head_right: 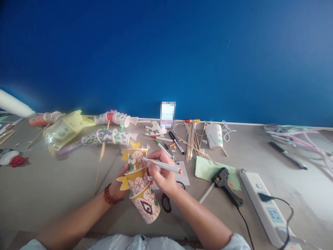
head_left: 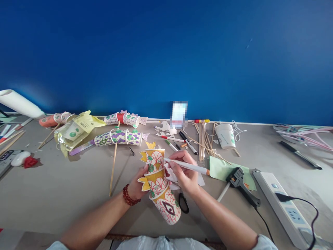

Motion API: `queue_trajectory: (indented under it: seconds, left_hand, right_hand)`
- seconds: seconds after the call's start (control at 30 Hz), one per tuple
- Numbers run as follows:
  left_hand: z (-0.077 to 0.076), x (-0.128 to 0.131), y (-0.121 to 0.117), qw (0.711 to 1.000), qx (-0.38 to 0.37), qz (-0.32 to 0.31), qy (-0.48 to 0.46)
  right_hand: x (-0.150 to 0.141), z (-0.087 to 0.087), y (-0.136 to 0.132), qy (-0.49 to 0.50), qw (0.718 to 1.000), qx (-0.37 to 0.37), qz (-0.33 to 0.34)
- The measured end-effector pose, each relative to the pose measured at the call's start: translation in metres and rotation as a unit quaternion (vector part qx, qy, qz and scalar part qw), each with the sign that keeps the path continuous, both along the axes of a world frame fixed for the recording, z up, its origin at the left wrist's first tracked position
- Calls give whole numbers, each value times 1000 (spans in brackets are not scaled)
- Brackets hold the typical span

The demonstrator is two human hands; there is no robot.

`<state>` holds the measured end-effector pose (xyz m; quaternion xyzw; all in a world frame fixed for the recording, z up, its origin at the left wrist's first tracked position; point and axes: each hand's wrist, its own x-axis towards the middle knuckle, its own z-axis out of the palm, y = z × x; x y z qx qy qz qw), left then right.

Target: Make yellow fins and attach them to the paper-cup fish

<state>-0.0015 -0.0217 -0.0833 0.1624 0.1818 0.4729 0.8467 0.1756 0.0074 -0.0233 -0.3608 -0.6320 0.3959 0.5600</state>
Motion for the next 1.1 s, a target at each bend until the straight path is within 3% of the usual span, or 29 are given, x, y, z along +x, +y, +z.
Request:
queue_trajectory:
  seconds: [0.23,0.43,0.6,1.1]
  left_hand:
    - [3,1,1,999,-7,-30,-27]
    - [10,0,1,998,-28,-31,-36]
    - [6,-2,0,998,-23,-45,-46]
    - [10,-3,-2,998,-10,-38,-45]
  right_hand:
    - [-1,5,1,38,999,-29,-7]
    - [1,2,3,17,1000,-25,-4]
    - [0,4,2,4,1000,-24,-12]
    - [-4,4,-3,6,999,-39,15]
